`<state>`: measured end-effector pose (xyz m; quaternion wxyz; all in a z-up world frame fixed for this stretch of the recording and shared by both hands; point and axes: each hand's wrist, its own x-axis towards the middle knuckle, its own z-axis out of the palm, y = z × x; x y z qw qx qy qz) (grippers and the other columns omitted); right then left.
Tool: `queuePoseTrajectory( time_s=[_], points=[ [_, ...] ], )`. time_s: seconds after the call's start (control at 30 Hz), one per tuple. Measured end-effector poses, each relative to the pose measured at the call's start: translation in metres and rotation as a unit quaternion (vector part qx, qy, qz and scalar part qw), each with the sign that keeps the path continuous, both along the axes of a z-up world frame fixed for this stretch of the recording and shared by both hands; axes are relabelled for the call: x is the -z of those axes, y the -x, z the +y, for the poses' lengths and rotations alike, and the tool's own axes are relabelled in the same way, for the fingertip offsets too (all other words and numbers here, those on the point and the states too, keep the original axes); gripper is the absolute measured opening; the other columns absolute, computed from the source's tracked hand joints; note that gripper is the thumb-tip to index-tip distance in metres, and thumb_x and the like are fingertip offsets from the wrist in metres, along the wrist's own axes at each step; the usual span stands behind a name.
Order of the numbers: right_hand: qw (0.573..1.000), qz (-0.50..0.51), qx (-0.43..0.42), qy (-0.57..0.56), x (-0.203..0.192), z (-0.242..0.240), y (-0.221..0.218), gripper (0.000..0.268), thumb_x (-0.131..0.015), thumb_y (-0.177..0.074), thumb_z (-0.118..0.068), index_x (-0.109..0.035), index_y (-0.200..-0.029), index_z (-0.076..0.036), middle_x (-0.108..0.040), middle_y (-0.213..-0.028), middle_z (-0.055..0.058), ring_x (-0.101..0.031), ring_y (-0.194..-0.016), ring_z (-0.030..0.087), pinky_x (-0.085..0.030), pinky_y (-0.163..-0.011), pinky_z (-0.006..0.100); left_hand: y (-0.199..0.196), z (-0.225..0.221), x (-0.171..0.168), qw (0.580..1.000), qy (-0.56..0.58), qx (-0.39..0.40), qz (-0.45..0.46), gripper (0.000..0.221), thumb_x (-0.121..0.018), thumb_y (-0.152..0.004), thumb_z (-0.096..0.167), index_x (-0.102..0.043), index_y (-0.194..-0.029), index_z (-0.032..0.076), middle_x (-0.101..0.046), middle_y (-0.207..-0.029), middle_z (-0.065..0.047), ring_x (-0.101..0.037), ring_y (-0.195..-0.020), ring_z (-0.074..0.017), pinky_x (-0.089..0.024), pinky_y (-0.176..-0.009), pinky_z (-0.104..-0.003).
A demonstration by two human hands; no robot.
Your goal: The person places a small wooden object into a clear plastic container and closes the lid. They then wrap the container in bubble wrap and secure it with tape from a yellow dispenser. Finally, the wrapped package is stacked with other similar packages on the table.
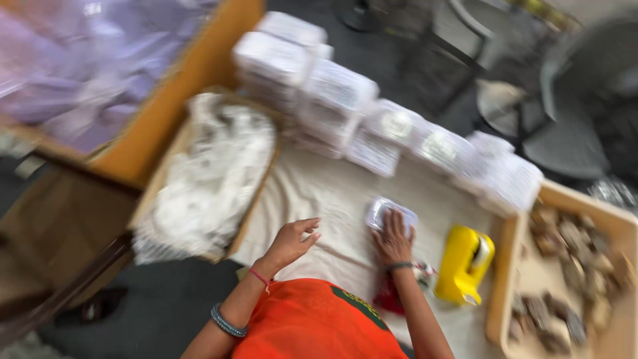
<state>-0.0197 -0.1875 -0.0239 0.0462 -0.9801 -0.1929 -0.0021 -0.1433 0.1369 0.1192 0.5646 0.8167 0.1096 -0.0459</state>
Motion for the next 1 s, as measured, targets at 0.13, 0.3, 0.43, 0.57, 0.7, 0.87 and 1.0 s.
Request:
queuePoseTrajectory(
  time_s=[0.13, 0.3, 0.43, 0.57, 0.7, 0.87, 1.0],
  points=[
    [1.0, 0.002, -0.014, 0.024, -0.003, 0.005, -0.002, 0.083, -0.046, -0.094, -0.061, -0.024, -0.163, -0.02, -0.015, -0.172, 0.001, -0.014, -0.158, 0.019, -0.009, -0.121, 0.056, 0.01, 0.054, -0.059, 1.0, -0.005, -0.003, -0.024, 0.046, -0.07, -0.093, 0.026, -0.064, -0.136, 0.011, -0.076, -0.12, -0.01, -0.074, -0.102, -0.0231, -0.058, -0.085, -0.036],
    [0.994, -0.041, 0.048, -0.088, -0.02, 0.017, 0.031, 0.077, -0.056, -0.092, -0.051, -0.036, -0.158, -0.016, -0.028, -0.168, 0.012, -0.027, -0.154, 0.027, -0.021, -0.118, 0.054, 0.026, 0.152, -0.067, 0.973, -0.125, -0.127, -0.147, 0.029, -0.074, -0.093, 0.021, -0.072, -0.118, 0.007, -0.073, -0.131, -0.01, -0.073, -0.112, -0.0232, -0.056, -0.098, -0.035],
    [0.986, -0.081, 0.043, -0.142, 0.0, 0.037, 0.063, 0.066, -0.057, -0.097, -0.045, -0.044, -0.153, -0.012, -0.037, -0.164, 0.013, -0.038, -0.147, 0.031, -0.031, -0.116, 0.048, 0.024, 0.206, -0.094, 0.95, -0.145, -0.237, -0.141, 0.036, -0.07, -0.094, 0.02, -0.07, -0.129, 0.011, -0.074, -0.12, -0.01, -0.076, -0.096, -0.0222, -0.06, -0.091, -0.035],
    [0.997, -0.026, 0.008, -0.079, 0.027, 0.051, 0.077, 0.061, -0.061, -0.094, -0.039, -0.051, -0.146, -0.009, -0.042, -0.157, 0.014, -0.044, -0.14, 0.032, -0.032, -0.114, 0.048, 0.003, 0.234, -0.077, 0.92, -0.333, -0.188, -0.079, 0.042, -0.074, -0.089, 0.02, -0.068, -0.129, 0.008, -0.07, -0.128, -0.011, -0.067, -0.11, -0.0294, -0.053, -0.097, -0.041],
    [0.992, -0.008, 0.04, -0.12, 0.025, 0.06, 0.082, 0.054, -0.061, -0.093, -0.032, -0.058, -0.141, -0.008, -0.049, -0.153, 0.01, -0.048, -0.14, 0.031, -0.036, -0.113, 0.047, -0.018, 0.241, -0.049, 0.882, -0.469, -0.031, 0.026, 0.062, -0.078, -0.079, 0.028, -0.061, -0.135, 0.006, -0.061, -0.136, -0.01, -0.056, -0.12, -0.0305, -0.05, -0.099, -0.039],
    [0.968, 0.005, 0.075, -0.24, 0.001, 0.09, 0.062, 0.045, -0.071, -0.089, -0.027, -0.066, -0.128, -0.006, -0.059, -0.137, 0.013, -0.057, -0.126, 0.033, -0.047, -0.103, 0.044, -0.013, 0.237, -0.058, 0.906, -0.369, -0.142, -0.149, 0.033, -0.063, -0.097, 0.017, -0.068, -0.128, 0.006, -0.067, -0.134, -0.013, -0.065, -0.116, -0.031, -0.054, -0.098, -0.041],
    [0.898, -0.001, -0.016, -0.44, -0.135, 0.204, 0.045, 0.026, -0.073, -0.094, -0.014, -0.072, -0.119, -0.006, -0.071, -0.122, 0.012, -0.071, -0.109, 0.026, -0.059, -0.089, 0.035, -0.006, 0.24, -0.078, 0.932, -0.19, -0.181, -0.25, 0.032, -0.055, -0.106, 0.016, -0.064, -0.133, 0.002, -0.067, -0.131, -0.018, -0.068, -0.111, -0.0339, -0.058, -0.087, -0.038]
  ],
)
